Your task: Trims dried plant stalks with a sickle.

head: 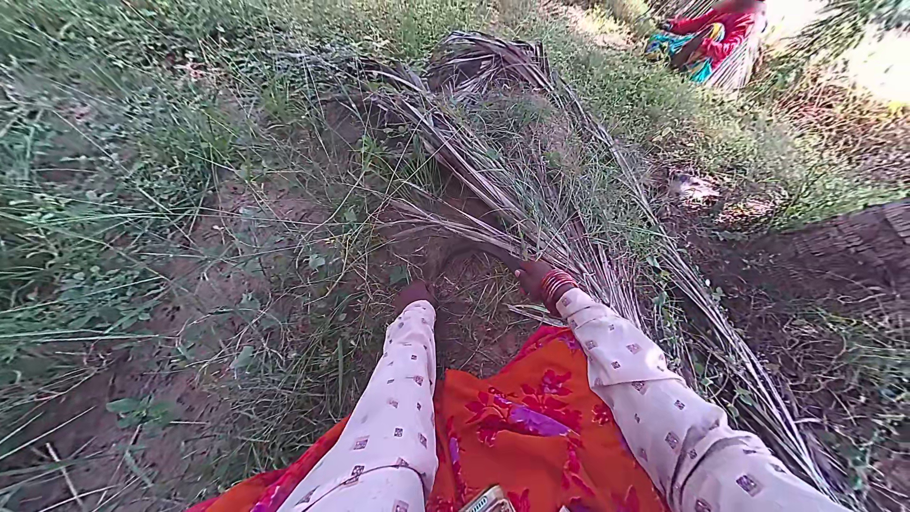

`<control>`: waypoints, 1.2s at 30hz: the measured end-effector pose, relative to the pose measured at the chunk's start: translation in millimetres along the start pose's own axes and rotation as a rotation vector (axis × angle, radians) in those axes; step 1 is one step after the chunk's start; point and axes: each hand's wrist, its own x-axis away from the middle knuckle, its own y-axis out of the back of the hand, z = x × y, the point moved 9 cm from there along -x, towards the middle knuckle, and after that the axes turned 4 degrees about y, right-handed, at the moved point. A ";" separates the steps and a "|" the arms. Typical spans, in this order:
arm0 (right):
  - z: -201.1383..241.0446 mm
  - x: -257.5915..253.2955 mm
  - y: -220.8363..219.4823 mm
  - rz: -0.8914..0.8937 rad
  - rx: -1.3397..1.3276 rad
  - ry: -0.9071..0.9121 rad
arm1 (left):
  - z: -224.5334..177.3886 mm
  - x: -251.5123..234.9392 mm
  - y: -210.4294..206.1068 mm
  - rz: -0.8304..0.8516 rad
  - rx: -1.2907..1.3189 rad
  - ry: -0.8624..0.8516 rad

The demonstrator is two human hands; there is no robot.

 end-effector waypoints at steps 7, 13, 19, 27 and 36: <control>-17.4 47.6 32.3 0.023 0.023 0.007 | 4.0 -1.1 10.3 -0.013 -0.055 0.009; -18.4 31.1 25.9 -0.090 -0.185 -0.008 | 10.3 -16.6 -1.5 -0.027 -0.101 -0.045; 8.8 7.7 0.2 0.015 0.021 0.015 | -0.9 -4.5 4.9 -0.077 -0.107 -0.159; 1.3 7.5 -6.7 0.075 0.100 -0.014 | -5.4 -7.6 4.7 -0.112 -0.108 -0.137; 27.3 58.7 8.8 0.059 0.325 0.016 | -25.1 2.6 -0.2 -0.040 -0.221 -0.267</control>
